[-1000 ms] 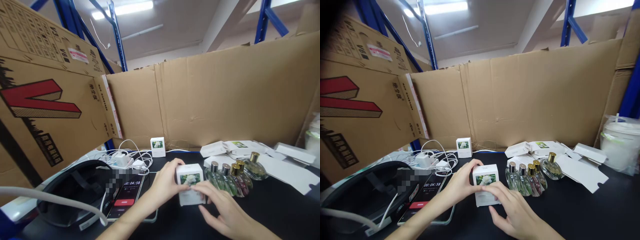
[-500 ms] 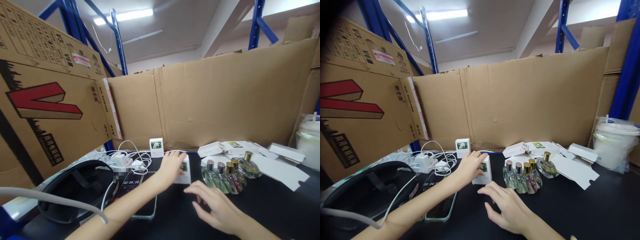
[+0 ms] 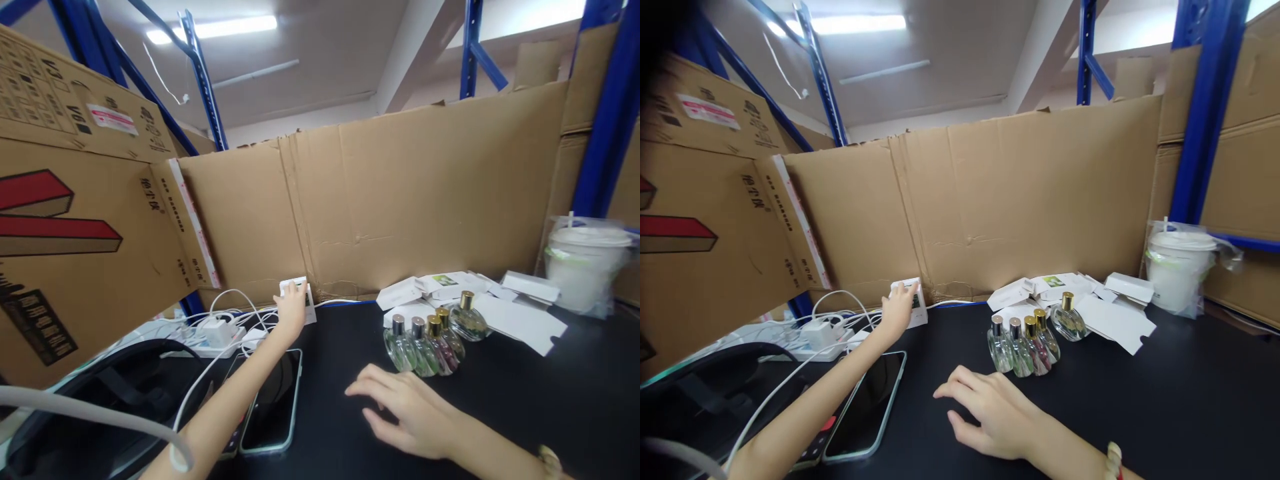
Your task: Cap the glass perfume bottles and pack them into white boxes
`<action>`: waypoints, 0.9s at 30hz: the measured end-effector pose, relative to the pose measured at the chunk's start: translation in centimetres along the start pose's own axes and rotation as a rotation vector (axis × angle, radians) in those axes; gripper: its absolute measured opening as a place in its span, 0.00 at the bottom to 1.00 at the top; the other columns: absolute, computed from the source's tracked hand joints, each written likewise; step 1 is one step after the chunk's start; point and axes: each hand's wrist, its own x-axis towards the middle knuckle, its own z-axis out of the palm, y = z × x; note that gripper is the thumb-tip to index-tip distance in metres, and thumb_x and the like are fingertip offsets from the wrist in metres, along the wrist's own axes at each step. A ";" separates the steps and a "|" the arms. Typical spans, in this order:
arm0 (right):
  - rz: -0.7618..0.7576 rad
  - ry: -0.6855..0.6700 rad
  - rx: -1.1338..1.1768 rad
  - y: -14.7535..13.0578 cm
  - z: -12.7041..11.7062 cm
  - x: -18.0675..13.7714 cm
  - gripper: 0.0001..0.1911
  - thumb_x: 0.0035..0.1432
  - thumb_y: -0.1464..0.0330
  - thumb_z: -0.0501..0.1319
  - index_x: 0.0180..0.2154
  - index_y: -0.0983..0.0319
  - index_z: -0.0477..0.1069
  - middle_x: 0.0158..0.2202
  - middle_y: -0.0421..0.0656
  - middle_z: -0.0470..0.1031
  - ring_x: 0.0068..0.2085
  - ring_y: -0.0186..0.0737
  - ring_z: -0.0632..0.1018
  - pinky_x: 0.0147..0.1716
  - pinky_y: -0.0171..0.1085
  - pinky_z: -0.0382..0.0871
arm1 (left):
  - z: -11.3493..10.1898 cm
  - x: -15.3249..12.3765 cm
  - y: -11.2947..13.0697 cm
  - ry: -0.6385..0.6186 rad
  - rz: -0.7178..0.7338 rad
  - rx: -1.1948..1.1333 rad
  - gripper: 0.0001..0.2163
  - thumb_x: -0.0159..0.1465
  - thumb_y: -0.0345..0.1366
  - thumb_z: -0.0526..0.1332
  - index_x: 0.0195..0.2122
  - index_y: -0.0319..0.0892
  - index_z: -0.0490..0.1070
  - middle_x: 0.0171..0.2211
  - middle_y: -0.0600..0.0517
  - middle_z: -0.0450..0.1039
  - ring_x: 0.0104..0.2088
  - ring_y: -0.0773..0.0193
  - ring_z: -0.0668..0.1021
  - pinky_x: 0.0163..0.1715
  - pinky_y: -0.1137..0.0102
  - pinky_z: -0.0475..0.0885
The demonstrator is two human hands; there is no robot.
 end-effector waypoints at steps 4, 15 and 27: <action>-0.028 0.025 -0.021 0.2 0.3 0.0 0.14 0.57 0.72 0.51 0.43 0.62 0.69 0.37 0.42 0.74 0.27 0.30 0.74 0.24 0.30 0.64 | 0.3 -0.8 0.5 0.095 0.044 -0.074 0.20 0.63 0.31 0.59 0.56 0.39 0.61 0.55 0.38 0.63 0.55 0.44 0.67 0.51 0.44 0.64; -0.287 0.753 -0.514 2.7 -3.0 -0.1 0.09 0.52 0.74 0.52 0.35 0.59 0.66 0.23 0.37 0.73 0.23 0.32 0.71 0.23 0.31 0.65 | -1.1 -10.9 4.4 0.110 0.765 -0.488 0.15 0.60 0.33 0.55 0.49 0.41 0.64 0.47 0.44 0.70 0.44 0.58 0.76 0.41 0.66 0.73; 0.840 0.757 -0.707 13.0 -9.2 -6.4 0.11 0.47 0.66 0.52 0.20 0.59 0.70 0.24 0.48 0.71 0.28 0.46 0.71 0.25 0.42 0.61 | 1.2 -13.7 3.8 0.331 1.178 -0.439 0.11 0.64 0.34 0.56 0.24 0.42 0.61 0.21 0.59 0.63 0.21 0.71 0.68 0.20 0.74 0.58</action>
